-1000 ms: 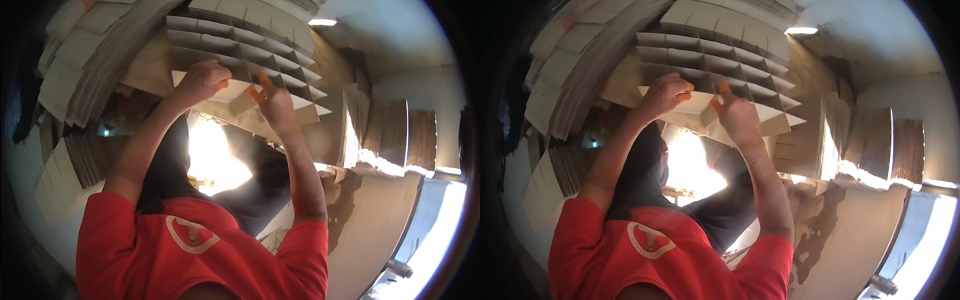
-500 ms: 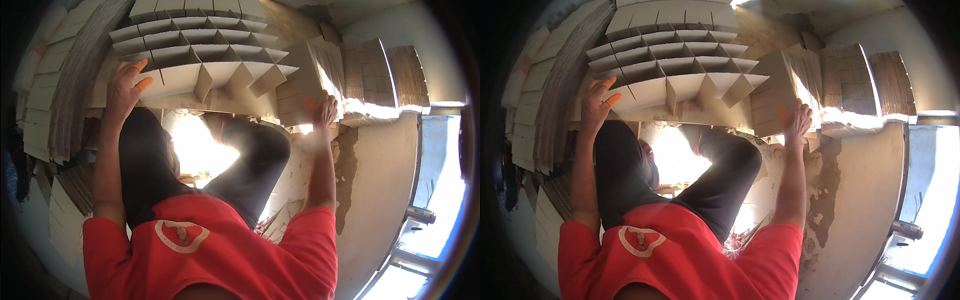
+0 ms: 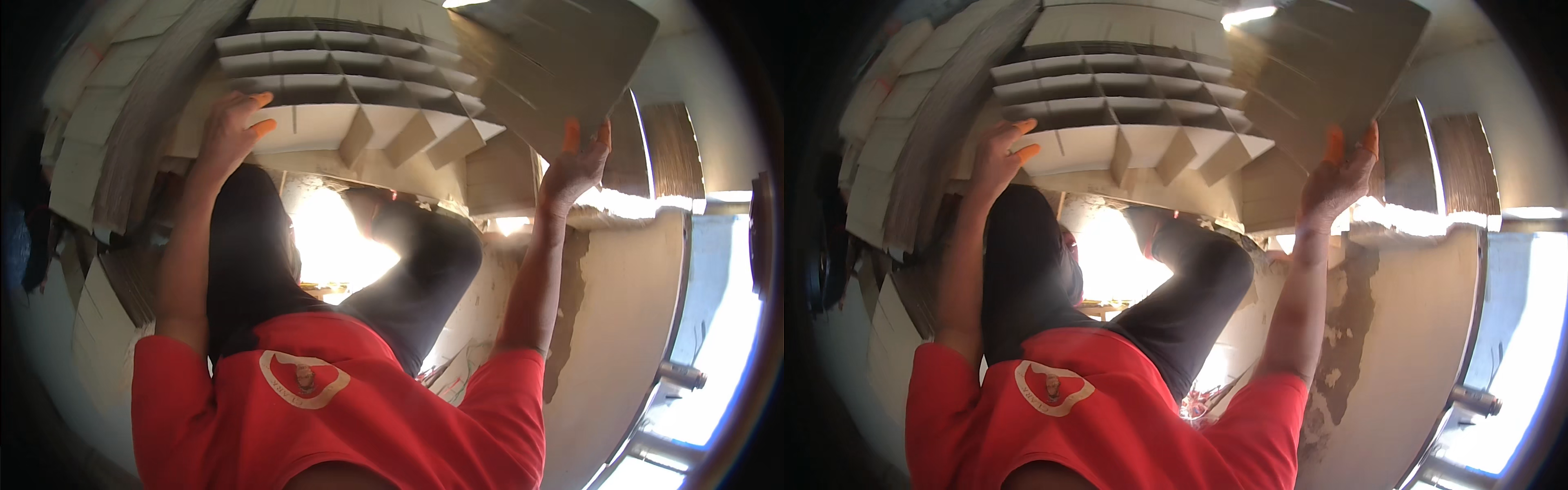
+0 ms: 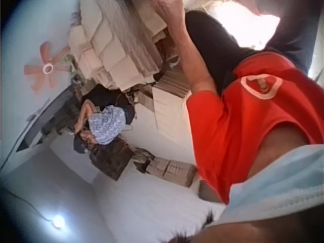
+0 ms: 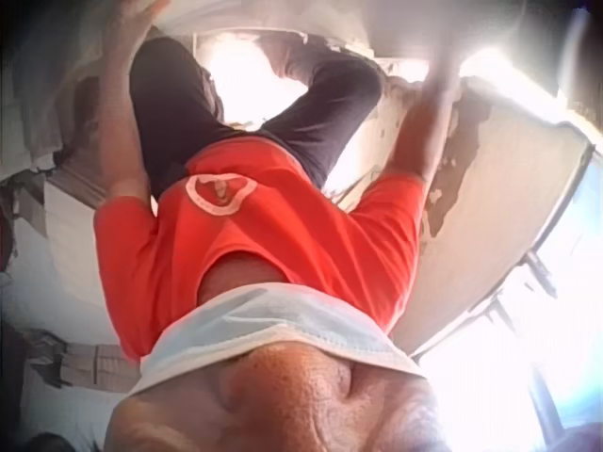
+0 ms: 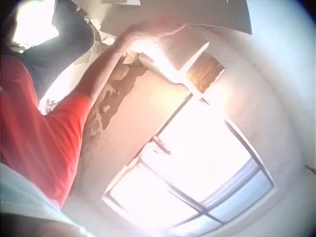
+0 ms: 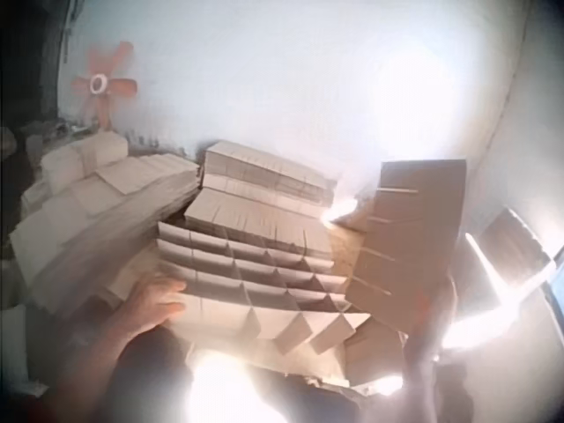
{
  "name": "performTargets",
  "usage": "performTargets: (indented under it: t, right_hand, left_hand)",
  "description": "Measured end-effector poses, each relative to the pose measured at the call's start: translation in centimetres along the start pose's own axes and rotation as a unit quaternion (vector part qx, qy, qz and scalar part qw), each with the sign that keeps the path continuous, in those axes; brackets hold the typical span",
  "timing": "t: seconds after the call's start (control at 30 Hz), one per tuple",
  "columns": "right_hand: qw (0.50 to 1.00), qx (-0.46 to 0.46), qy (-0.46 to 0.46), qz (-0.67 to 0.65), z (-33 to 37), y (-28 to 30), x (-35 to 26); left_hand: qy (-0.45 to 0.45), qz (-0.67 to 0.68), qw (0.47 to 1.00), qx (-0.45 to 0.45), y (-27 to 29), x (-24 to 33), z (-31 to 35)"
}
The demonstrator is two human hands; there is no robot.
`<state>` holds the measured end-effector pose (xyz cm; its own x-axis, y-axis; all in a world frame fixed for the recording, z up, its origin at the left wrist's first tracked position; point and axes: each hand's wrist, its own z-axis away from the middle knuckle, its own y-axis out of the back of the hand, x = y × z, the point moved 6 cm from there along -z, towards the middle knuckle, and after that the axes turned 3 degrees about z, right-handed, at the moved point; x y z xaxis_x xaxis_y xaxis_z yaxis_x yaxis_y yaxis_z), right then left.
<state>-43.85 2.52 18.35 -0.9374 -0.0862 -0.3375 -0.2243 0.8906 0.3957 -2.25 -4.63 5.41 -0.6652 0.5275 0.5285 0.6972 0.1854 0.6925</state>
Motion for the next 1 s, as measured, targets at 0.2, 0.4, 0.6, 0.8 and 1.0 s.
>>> performTargets:
  t: [0.2, 0.4, 0.6, 0.8, 1.0]
  right_hand:
    - [0.93, -0.242, -0.013, -0.275, 0.1, -7.5, -10.3]
    - [0.904, -0.353, 0.023, -0.241, 1.7, -12.7, -16.4]
    - [0.914, -0.352, 0.087, -0.183, 1.8, -13.4, -18.5]
    - [0.912, -0.367, 0.061, -0.172, 1.4, -13.9, -19.0]
    - [0.915, -0.361, 0.098, -0.151, 1.3, -14.5, -19.4]
  left_hand:
    - [-0.023, -0.013, 1.0, 0.008, 0.1, -0.8, 0.5]
    - [-0.003, 0.026, 1.0, 0.003, 0.0, -1.3, 0.5]
    - [-0.009, 0.014, 1.0, 0.007, -0.2, -1.1, 0.4]
    - [-0.005, 0.016, 1.0, 0.013, -0.4, -1.6, 0.5]
    - [-0.007, 0.025, 1.0, 0.015, -0.6, -1.7, 0.3]
